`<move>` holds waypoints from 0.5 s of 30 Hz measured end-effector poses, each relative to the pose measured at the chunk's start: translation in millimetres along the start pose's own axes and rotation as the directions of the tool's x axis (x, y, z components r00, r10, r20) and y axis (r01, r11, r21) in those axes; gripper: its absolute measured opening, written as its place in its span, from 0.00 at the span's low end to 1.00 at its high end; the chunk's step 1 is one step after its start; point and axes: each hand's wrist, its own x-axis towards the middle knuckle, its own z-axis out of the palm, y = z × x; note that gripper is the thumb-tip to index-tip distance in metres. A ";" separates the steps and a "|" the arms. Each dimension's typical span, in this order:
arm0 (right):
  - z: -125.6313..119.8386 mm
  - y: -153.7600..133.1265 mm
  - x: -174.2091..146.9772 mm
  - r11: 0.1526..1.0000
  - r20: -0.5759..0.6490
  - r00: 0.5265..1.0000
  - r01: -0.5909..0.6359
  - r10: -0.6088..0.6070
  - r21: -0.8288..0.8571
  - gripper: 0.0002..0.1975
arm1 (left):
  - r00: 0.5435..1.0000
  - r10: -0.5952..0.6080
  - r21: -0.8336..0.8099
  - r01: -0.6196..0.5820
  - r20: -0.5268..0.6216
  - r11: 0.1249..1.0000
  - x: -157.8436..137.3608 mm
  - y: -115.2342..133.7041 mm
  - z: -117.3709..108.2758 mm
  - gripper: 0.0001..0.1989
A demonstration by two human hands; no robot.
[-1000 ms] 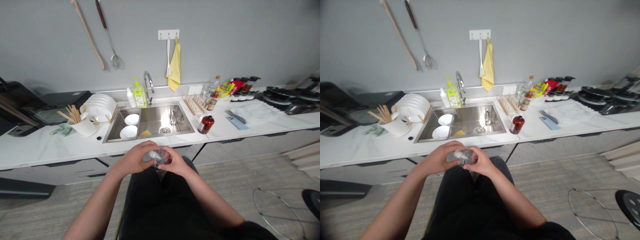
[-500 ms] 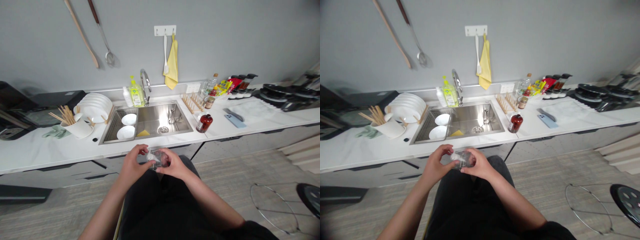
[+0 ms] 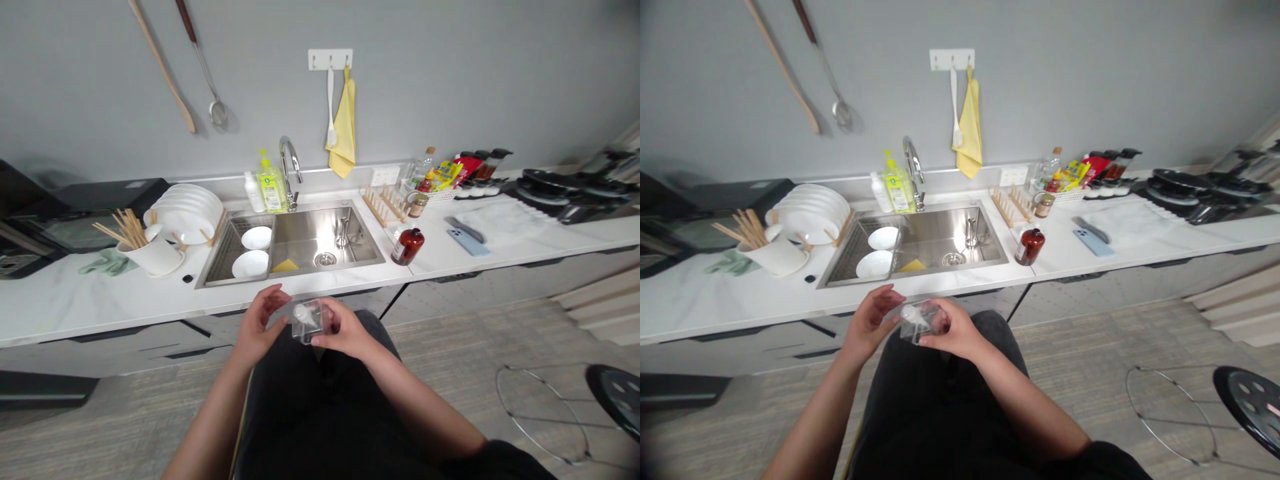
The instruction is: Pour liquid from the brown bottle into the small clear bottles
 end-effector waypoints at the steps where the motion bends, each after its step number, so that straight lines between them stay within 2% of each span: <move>1: -0.4 -0.3 -0.2 1.000 -0.009 1.000 0.003 -0.003 -0.012 0.40 | 1.000 -0.003 -0.008 0.003 0.026 1.000 0.0 0.1 1.4 0.35; 4: -1.2 -0.6 0.1 0.999 -0.027 1.000 0.014 -0.015 -0.039 0.41 | 0.995 -0.023 -0.005 0.024 0.100 1.000 1.7 2.1 7.4 0.42; 9: -5.7 2.3 3.6 1.000 -0.058 0.998 0.017 -0.016 0.018 0.39 | 0.999 -0.040 0.028 0.040 0.012 0.999 9.8 4.3 6.4 0.32; 13: -7.7 -0.3 3.1 0.999 -0.074 0.997 0.019 -0.022 -0.036 0.38 | 0.999 0.027 0.135 -0.032 0.040 0.990 12.7 10.0 12.7 0.38; 15: -6.1 -3.1 1.3 0.997 -0.083 0.996 0.025 -0.031 -0.075 0.39 | 0.999 0.040 0.219 -0.038 -0.003 0.975 13.0 12.4 19.3 0.39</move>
